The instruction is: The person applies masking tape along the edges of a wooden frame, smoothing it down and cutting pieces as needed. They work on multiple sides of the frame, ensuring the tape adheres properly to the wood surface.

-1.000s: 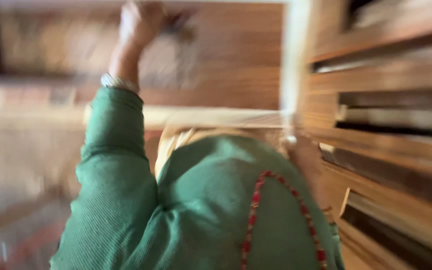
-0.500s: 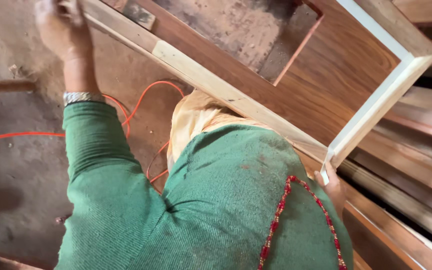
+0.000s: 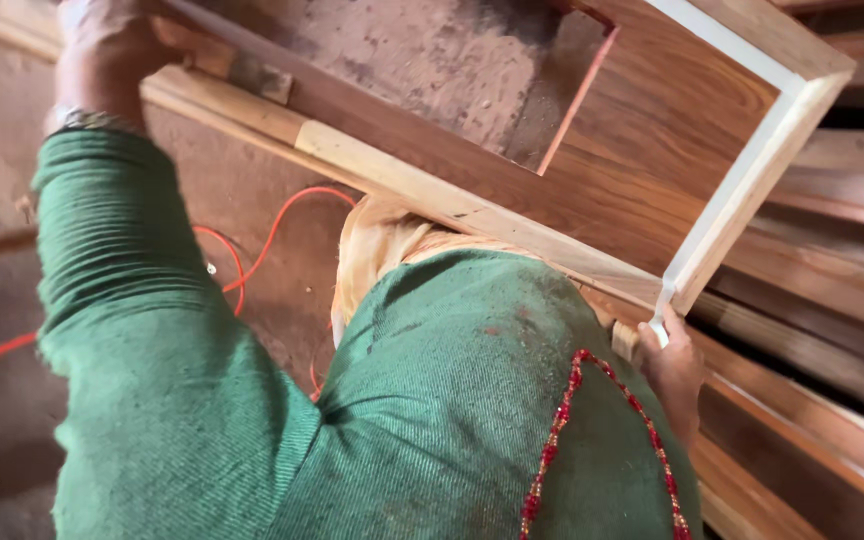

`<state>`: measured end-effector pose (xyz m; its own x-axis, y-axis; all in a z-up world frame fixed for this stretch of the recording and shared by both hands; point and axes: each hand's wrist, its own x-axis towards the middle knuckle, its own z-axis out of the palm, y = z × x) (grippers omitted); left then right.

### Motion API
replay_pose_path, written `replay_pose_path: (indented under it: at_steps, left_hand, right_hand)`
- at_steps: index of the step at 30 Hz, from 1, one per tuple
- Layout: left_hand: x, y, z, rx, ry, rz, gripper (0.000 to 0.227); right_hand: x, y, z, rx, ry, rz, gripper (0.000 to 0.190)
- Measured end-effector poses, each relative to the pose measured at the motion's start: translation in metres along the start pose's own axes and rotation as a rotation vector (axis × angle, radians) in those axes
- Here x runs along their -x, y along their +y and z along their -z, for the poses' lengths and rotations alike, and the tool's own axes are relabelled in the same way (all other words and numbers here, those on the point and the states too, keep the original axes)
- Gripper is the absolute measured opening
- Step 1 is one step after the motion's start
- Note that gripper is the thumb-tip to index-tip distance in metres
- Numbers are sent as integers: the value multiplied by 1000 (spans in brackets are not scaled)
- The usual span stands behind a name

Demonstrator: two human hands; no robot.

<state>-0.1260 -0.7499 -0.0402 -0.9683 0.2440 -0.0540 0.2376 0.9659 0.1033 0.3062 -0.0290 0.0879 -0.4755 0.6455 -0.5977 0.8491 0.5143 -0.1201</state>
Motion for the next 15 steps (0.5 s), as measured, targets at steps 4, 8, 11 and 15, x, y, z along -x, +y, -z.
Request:
replay_pose_path:
  at_steps: [4,8,11,15]
  left_hand:
    - [2,-8,27,-97,-34,99,93]
    - [-4,-12,34,-156,-77,54,94]
    - [-14,-20,29,-50,-133,92,88]
    - [-15,-28,31,164,-35,91,89]
  right_hand:
    - [7,-3,-5,11,88,121,64]
    - [2,3,-13,137,189,218,67]
    - [-5,4,-15,75,174,145,66]
    - [-7,5,-18,39,71,-29,67]
